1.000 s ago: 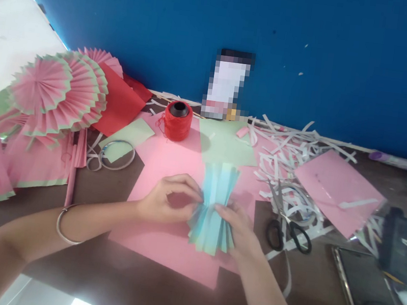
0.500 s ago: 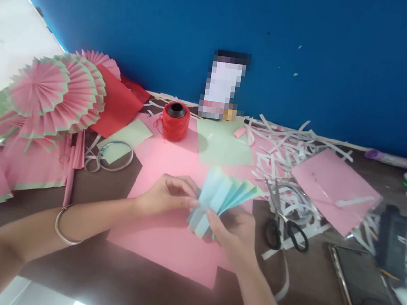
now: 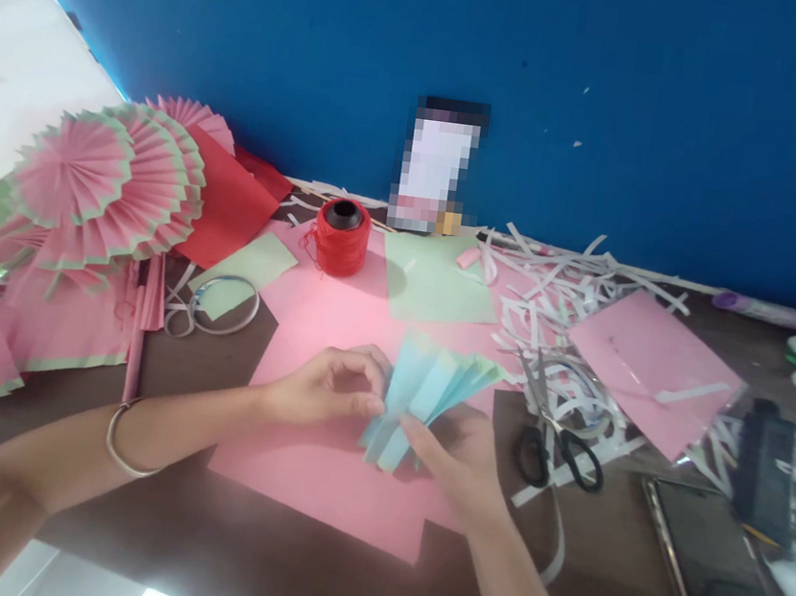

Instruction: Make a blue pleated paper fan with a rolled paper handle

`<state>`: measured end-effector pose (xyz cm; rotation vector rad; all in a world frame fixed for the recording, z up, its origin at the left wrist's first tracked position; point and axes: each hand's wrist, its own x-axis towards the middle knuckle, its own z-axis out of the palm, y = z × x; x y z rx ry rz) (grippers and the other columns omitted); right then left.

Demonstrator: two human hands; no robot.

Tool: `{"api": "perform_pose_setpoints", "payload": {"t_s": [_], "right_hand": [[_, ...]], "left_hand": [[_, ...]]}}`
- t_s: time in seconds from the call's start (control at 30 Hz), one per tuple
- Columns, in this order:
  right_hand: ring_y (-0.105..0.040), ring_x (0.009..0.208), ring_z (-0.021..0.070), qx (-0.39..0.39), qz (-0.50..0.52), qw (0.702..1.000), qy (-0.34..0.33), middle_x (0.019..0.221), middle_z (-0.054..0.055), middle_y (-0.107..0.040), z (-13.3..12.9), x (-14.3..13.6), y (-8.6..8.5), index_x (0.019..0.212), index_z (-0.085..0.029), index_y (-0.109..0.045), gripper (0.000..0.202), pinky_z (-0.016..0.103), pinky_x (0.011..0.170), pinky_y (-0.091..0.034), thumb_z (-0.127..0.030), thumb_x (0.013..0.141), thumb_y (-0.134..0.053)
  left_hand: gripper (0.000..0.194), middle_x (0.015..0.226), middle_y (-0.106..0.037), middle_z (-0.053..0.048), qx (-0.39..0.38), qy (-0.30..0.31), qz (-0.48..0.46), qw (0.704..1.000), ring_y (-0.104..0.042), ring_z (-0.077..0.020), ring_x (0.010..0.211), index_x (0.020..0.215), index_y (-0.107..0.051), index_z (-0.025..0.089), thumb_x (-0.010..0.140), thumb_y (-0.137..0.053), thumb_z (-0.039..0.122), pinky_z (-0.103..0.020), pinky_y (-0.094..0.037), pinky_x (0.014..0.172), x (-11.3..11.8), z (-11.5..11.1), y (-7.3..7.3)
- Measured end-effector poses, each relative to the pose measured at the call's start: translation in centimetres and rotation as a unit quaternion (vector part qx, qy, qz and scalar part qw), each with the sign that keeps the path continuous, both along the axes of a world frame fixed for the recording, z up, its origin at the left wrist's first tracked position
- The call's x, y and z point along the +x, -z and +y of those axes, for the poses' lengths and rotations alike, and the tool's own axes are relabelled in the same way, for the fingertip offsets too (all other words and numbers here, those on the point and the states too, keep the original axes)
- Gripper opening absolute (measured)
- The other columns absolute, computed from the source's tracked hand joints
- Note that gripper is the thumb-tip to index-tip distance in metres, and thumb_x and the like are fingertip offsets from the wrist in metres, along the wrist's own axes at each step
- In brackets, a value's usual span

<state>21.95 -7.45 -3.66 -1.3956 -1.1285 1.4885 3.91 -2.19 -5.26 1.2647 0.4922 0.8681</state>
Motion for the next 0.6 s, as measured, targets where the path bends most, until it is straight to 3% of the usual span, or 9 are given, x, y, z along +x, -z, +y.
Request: {"api": "perform_pose_setpoints", "payload": {"t_s": [0.23, 0.4, 0.6], "right_hand": [[-0.053, 0.034, 0.015, -0.022, 0.039, 0.999, 0.007, 0.048, -0.001, -0.06, 0.5, 0.4, 0.8, 0.069, -0.019, -0.061, 0.024, 0.025, 0.029, -0.042, -0.041, 0.067, -0.072], [-0.055, 0.038, 0.0154, -0.036, 0.099, 0.994, 0.031, 0.054, -0.001, -0.061, 0.8, 0.5, 1.0, 0.072, -0.02, -0.061, 0.024, 0.027, 0.033, -0.045, -0.039, 0.064, -0.074], [-0.053, 0.04, 0.0145, -0.026, 0.101, 0.993, 0.056, 0.056, 0.0, -0.061, 0.9, 0.3, 0.8, 0.073, -0.021, -0.063, 0.022, 0.028, 0.04, -0.049, -0.039, 0.064, -0.073]], "left_hand": [[0.021, 0.083, -0.053, -0.003, -0.031, 0.002, -0.006, 1.0, -0.053, -0.0107, 0.077, 0.069, -0.06, 0.014, 0.073, -0.067, 0.033, -0.027, -0.045, 0.077, 0.2, 0.0, 0.0], [0.021, 0.084, -0.054, -0.004, -0.036, -0.008, -0.025, 0.999, -0.054, -0.0104, 0.077, 0.07, -0.06, 0.013, 0.075, -0.066, 0.033, -0.027, -0.046, 0.074, 0.3, 0.0, 0.3], [0.021, 0.084, -0.055, -0.005, -0.009, -0.051, -0.025, 0.998, -0.055, -0.0113, 0.079, 0.074, -0.061, 0.013, 0.077, -0.064, 0.034, -0.028, -0.046, 0.076, 0.5, -0.2, 0.4]]}}
